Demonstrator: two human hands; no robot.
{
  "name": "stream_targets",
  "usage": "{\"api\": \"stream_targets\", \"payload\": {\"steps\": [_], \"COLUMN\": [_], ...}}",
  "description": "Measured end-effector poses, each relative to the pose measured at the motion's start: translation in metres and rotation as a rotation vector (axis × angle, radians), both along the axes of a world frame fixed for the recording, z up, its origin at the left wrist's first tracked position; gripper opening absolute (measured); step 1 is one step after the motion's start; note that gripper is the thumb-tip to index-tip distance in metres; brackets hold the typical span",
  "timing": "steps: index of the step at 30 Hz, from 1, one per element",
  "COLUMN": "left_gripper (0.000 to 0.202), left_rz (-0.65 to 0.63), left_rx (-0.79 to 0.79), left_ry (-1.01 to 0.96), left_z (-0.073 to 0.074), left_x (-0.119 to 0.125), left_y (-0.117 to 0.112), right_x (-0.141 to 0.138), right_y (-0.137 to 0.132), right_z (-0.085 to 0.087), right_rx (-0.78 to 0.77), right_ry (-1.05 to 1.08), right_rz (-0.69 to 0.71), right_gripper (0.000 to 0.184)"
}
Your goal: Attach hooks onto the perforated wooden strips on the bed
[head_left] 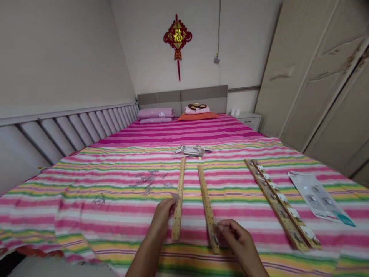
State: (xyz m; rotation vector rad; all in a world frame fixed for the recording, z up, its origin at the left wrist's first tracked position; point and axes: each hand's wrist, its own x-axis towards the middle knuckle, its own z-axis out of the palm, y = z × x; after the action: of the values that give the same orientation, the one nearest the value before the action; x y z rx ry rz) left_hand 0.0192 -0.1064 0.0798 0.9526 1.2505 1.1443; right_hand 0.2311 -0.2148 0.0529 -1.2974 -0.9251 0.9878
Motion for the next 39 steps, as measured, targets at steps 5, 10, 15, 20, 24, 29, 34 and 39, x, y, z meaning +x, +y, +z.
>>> {"api": "stream_targets", "payload": {"steps": [5,10,15,20,24,29,34,39], "left_gripper": [0.034,0.029,0.03,0.034,0.036,0.034,0.031,0.032], "left_rz": [-0.139,-0.295,-0.365,-0.358,-0.386,-0.342,-0.303,-0.253], "left_rx": [-0.272,-0.232,-0.21,-0.247,-0.142,0.05,0.18,0.219], "left_ry": [-0.225,-0.167,-0.109,-0.06,0.023,0.089,0.153,0.248], "left_z": [0.021,0.022,0.015,0.009,0.003,0.005,0.006,0.002], "left_x": [0.028,0.045,0.059,0.066,0.064,0.06,0.06,0.057], "left_y": [-0.044,-0.064,-0.071,-0.074,-0.073,-0.073,-0.071,-0.068], "right_x": [-0.017,-0.023,-0.02,-0.017,-0.016,-0.016,-0.013,-0.009], "right_y": [-0.001,-0.003,-0.004,-0.004,-0.002,-0.002,-0.001,0.0], "right_z": [0.016,0.026,0.023,0.018,0.02,0.021,0.017,0.011], "right_rx": [-0.012,0.037,0.088,0.093,0.046,0.002,-0.037,-0.075], "right_ry": [0.076,0.052,0.02,0.009,0.056,0.114,0.128,0.101], "right_rz": [0.08,0.067,0.106,0.092,0.089,0.129,0.162,0.141], "right_gripper": [0.048,0.047,0.038,0.041,0.045,0.044,0.037,0.029]}}
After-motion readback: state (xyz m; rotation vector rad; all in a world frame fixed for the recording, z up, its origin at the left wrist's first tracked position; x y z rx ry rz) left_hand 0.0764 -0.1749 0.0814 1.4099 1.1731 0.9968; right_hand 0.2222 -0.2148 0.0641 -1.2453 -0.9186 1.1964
